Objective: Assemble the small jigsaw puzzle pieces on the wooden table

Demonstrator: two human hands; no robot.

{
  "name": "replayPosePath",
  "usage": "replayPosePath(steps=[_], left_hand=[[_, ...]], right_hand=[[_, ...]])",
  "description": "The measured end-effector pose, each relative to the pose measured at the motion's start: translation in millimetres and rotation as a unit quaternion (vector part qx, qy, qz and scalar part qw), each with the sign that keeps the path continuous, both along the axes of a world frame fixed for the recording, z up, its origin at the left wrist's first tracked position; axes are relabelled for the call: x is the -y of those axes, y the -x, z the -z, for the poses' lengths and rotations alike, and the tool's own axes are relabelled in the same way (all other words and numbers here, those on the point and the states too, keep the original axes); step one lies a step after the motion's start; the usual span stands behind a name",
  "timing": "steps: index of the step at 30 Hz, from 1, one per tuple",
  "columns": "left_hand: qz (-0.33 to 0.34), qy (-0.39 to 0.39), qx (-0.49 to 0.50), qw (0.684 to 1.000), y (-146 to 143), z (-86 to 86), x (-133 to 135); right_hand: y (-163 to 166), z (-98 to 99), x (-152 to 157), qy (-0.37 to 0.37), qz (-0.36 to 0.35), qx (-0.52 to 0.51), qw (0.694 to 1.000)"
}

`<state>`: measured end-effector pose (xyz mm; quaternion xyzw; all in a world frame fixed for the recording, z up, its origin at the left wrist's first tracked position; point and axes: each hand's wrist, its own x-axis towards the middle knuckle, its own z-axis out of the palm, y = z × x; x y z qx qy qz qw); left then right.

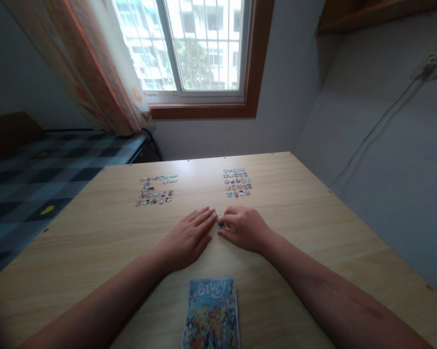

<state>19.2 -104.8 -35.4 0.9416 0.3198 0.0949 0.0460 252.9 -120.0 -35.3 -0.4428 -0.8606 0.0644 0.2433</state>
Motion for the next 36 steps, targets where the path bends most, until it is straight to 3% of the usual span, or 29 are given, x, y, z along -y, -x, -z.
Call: replayPosePath(steps=[19, 26, 36], left_hand=[[0.008, -0.021, 0.028, 0.999, 2, -3.7, 4], [-0.005, -0.017, 0.015, 1.000, 0, -7.2, 6], [-0.001, 0.007, 0.024, 1.000, 2, -0.9, 3]], right_hand=[[-10, -1.5, -2, -0.003, -0.035, 0.001, 0.999], [-8, 1.6, -3, -0.012, -0.010, -0.016, 1.000], [-3, 1.2, -3, -0.019, -0.045, -0.018, 0.999]])
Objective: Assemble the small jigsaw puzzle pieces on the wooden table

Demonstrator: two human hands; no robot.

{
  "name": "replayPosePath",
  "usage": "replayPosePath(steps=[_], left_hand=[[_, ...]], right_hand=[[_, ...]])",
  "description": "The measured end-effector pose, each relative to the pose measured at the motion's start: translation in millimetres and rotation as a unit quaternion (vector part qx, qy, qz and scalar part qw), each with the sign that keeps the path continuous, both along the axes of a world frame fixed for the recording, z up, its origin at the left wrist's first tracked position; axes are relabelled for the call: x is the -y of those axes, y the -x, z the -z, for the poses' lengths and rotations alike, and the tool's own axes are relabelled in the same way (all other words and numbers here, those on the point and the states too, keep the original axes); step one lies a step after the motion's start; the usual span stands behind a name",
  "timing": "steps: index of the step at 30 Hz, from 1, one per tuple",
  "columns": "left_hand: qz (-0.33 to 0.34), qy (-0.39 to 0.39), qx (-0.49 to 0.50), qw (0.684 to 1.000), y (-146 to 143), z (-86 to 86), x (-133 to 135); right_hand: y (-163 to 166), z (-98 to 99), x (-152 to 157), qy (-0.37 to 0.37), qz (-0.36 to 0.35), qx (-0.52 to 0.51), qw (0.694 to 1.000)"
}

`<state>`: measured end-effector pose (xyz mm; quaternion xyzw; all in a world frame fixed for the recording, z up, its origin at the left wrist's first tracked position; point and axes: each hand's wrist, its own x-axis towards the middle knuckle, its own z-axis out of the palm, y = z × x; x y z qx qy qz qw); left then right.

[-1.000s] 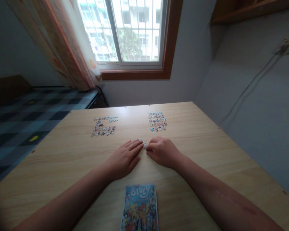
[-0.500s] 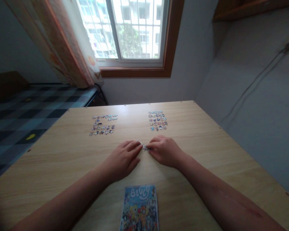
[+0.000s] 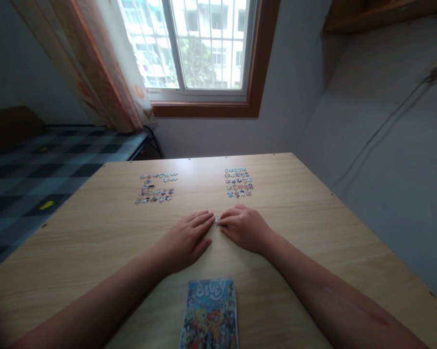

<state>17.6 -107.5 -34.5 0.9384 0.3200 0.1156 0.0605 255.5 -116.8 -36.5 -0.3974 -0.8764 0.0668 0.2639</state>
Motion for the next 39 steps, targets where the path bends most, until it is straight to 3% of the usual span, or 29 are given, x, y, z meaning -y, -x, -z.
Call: replayPosePath(steps=[13, 21, 39], left_hand=[[0.000, -0.001, -0.002, 1.000, -1, -0.1, 0], [-0.005, -0.016, -0.009, 1.000, -2, -2.3, 2], [-0.003, -0.032, -0.011, 0.999, -3, -0.6, 3]], right_hand=[[3, -1.7, 1, 0.010, 0.004, 0.019, 1.000], [-4, -2.3, 2, 0.044, 0.061, -0.003, 0.997], [6, -2.4, 7, 0.029, 0.071, -0.009, 0.997]])
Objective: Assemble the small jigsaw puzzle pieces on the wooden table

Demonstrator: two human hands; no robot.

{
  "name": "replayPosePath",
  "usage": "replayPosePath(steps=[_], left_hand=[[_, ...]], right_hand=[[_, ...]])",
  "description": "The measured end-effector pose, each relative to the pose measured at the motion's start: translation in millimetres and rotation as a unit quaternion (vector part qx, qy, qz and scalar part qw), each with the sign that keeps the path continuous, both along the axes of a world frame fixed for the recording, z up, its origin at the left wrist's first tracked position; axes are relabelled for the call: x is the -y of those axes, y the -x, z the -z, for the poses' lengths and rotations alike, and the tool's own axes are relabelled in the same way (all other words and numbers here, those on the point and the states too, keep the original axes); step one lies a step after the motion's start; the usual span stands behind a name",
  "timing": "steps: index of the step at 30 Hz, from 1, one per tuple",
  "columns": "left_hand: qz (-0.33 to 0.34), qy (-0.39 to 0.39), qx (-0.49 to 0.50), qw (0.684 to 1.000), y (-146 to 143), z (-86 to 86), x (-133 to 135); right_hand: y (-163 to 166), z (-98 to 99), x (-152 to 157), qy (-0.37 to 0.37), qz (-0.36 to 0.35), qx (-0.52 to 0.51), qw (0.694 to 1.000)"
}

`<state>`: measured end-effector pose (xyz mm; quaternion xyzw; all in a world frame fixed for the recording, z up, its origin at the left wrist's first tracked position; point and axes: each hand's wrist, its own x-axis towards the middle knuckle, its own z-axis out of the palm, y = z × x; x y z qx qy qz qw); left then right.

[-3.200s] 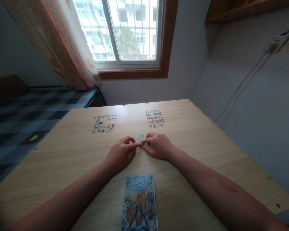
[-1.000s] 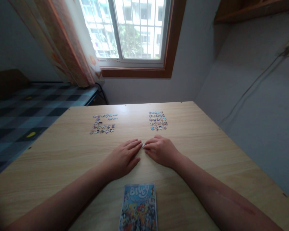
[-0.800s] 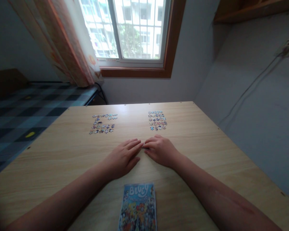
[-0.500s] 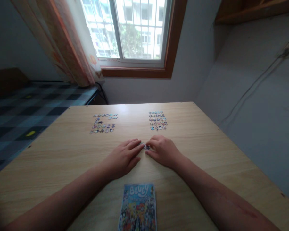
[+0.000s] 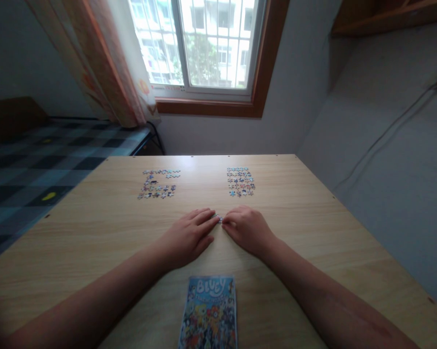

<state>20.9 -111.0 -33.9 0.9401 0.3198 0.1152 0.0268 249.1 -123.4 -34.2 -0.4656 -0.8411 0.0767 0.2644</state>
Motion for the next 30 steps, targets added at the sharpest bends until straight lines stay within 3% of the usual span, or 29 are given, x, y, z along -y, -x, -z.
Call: replayPosePath(steps=[15, 27, 30], left_hand=[[0.002, -0.004, 0.012, 1.000, -1, 2.4, 0], [-0.002, -0.005, -0.001, 1.000, -2, 2.8, 0], [-0.002, -0.005, -0.001, 1.000, -1, 3.3, 0]], right_hand=[[6, 8.3, 2, 0.017, 0.050, -0.050, 0.997], [10, -5.5, 10, -0.006, 0.050, 0.087, 0.995], [9, -8.3, 10, 0.012, 0.037, 0.070, 0.997]])
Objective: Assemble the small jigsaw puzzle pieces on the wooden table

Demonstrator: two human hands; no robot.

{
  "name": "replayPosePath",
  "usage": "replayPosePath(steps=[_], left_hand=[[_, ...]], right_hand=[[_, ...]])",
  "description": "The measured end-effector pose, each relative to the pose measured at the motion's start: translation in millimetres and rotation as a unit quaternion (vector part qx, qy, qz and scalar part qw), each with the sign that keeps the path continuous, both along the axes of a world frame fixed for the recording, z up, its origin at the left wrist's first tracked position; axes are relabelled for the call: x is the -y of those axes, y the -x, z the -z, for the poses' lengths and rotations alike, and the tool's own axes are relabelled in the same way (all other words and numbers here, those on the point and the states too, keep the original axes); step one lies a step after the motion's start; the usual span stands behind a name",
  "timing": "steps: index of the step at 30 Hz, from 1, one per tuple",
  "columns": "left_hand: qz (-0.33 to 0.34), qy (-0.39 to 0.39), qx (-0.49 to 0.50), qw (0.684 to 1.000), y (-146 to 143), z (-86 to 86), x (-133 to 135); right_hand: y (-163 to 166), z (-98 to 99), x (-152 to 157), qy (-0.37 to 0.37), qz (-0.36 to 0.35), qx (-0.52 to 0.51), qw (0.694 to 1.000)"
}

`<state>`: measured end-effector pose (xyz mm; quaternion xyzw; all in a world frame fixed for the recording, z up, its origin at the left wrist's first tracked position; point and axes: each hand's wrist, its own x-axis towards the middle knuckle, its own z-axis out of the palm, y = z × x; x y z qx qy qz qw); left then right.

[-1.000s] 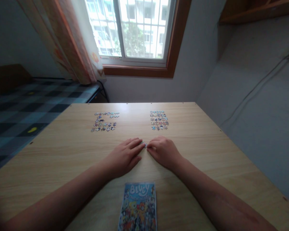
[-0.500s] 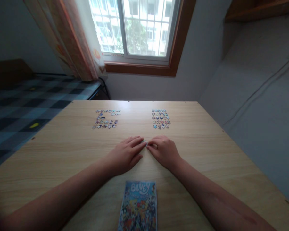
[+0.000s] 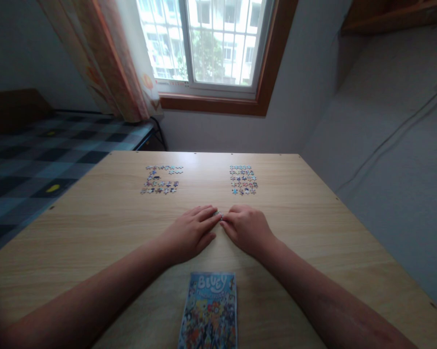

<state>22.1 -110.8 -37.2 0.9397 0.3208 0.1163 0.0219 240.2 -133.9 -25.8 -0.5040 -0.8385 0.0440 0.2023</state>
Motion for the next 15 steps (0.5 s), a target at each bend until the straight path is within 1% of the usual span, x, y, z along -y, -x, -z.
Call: replayPosePath(steps=[3, 6, 8, 11, 13, 15], left_hand=[[0.001, 0.008, 0.003, 1.000, 1, -0.5, 0], [0.002, 0.025, 0.000, 1.000, 2, -1.2, -1], [0.003, 0.033, -0.004, 0.999, 3, -1.0, -2], [0.007, 0.028, -0.005, 1.000, 4, 0.6, -3], [0.000, 0.017, 0.001, 1.000, 4, 1.2, -3], [-0.025, 0.004, 0.011, 1.000, 3, 0.3, -2]], right_hand=[[-8, 2.6, -6, 0.015, -0.006, -0.081, 0.997], [-20, 6.7, -15, 0.003, -0.015, -0.142, 0.990], [-27, 8.8, -19, -0.001, -0.050, -0.143, 0.988], [-30, 11.2, -22, -0.002, -0.100, -0.112, 0.989], [-29, 12.7, -22, -0.004, -0.110, -0.097, 0.989], [-27, 14.2, -21, -0.008, -0.111, -0.094, 0.989]])
